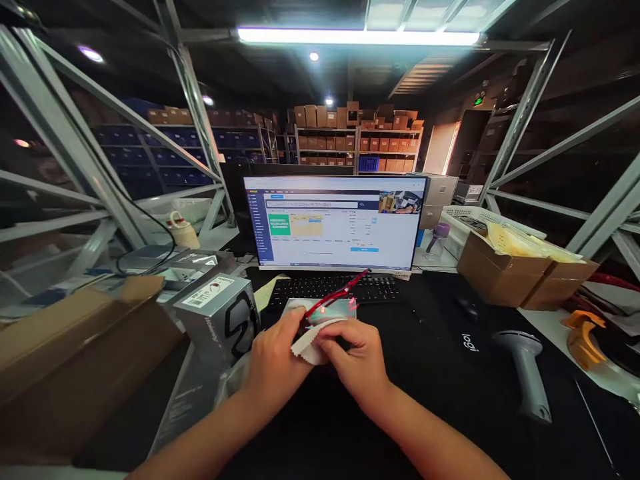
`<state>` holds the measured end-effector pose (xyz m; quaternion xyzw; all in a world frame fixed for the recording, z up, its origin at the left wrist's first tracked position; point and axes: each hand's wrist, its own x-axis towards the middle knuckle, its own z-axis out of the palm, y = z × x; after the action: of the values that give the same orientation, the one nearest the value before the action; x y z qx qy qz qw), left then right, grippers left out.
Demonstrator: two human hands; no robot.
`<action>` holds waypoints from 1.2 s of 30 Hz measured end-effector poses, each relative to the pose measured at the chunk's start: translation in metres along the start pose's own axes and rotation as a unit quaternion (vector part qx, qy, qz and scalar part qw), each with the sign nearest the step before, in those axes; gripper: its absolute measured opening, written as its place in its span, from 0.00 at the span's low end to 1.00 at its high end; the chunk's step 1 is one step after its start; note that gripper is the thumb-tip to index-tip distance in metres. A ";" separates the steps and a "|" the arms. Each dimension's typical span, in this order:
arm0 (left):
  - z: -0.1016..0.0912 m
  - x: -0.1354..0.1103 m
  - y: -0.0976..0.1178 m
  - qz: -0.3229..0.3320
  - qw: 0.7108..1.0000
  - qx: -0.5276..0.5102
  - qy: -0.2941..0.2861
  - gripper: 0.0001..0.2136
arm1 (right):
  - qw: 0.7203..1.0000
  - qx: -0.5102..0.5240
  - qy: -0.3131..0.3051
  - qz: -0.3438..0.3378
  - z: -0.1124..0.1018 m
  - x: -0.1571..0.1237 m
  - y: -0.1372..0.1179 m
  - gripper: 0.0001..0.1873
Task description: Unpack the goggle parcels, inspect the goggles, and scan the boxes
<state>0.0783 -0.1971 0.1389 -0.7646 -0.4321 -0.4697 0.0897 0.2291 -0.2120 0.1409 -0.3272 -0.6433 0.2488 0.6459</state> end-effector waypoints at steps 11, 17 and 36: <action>0.011 -0.007 0.009 -0.023 0.966 -0.248 -0.067 0.14 | 0.994 0.027 0.103 0.030 0.005 -0.007 -0.009 0.14; 0.009 -0.010 0.014 0.011 0.961 -0.274 -0.030 0.18 | 0.978 0.107 0.143 0.111 -0.009 0.008 -0.022 0.27; 0.007 -0.012 0.007 0.115 0.978 -0.173 -0.004 0.29 | 0.954 0.216 0.106 0.178 -0.021 0.016 -0.023 0.29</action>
<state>0.0857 -0.2052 0.1276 -0.8151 -0.2534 -0.5210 0.0078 0.2483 -0.2180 0.1695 -0.3137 -0.4338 0.4563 0.7108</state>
